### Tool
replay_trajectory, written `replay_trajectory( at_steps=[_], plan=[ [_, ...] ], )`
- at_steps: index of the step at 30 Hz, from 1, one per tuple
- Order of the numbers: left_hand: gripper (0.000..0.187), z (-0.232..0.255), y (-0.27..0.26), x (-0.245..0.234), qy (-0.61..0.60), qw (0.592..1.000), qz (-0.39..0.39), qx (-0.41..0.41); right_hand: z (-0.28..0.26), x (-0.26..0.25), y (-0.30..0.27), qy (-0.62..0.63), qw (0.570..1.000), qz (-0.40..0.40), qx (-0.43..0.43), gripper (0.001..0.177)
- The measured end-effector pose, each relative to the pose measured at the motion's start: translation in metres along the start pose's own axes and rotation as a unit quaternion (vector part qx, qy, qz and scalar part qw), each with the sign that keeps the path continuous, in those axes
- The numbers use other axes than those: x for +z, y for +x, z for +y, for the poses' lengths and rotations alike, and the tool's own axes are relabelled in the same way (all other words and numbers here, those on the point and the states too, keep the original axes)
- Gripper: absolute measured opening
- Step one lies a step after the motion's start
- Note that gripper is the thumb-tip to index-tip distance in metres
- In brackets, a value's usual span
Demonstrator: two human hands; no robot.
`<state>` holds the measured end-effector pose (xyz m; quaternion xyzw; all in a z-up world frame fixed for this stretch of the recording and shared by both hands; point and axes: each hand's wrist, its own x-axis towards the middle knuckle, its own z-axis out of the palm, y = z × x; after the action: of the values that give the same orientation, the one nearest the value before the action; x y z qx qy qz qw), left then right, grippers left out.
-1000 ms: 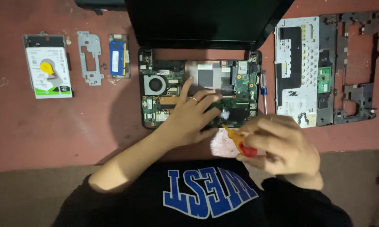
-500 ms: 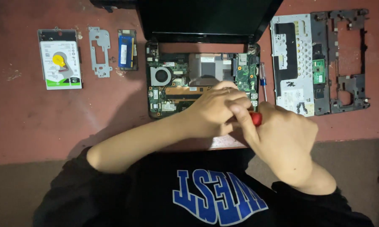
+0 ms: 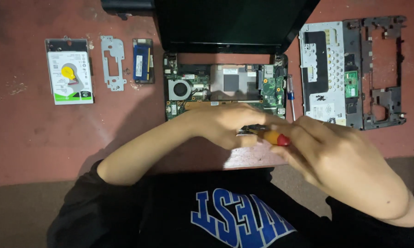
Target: Disassembling a laptop by removing screws and internal components using a screwdriver
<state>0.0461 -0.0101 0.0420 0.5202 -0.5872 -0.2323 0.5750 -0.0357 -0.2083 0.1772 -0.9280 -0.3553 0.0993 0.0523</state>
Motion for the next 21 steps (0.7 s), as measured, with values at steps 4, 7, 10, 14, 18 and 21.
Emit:
replay_trajectory(
  at_steps=[4, 7, 10, 14, 18, 21],
  plan=[
    [0.074, 0.016, 0.009, -0.007, 0.002, 0.981, -0.054, -0.186, -0.006, 0.015, 0.007, -0.122, 0.986, 0.025, 0.115, 0.051],
    [0.054, 0.001, 0.019, 0.006, 0.047, 0.968, -0.037, -0.245, -0.008, 0.03, 0.0, -0.175, 0.964, 0.055, 0.194, 0.069],
    [0.015, -0.008, 0.02, 0.007, 0.062, 0.986, 0.016, -0.153, -0.009, 0.027, -0.005, -0.234, 0.943, 0.027, 0.235, 0.07],
    [0.018, 0.0, 0.021, 0.002, 0.002, 0.999, -0.001, -0.054, -0.013, -0.015, 0.007, -0.178, 0.98, -0.013, 0.086, 0.07],
    [0.046, -0.008, 0.019, -0.001, 0.012, 0.993, -0.05, -0.11, 0.004, -0.007, -0.017, -0.008, 0.998, -0.052, -0.027, 0.08],
    [0.023, -0.002, 0.018, 0.0, 0.031, 0.968, -0.116, -0.223, 0.002, -0.005, -0.016, 0.005, 0.998, -0.056, -0.038, 0.077]
  ],
)
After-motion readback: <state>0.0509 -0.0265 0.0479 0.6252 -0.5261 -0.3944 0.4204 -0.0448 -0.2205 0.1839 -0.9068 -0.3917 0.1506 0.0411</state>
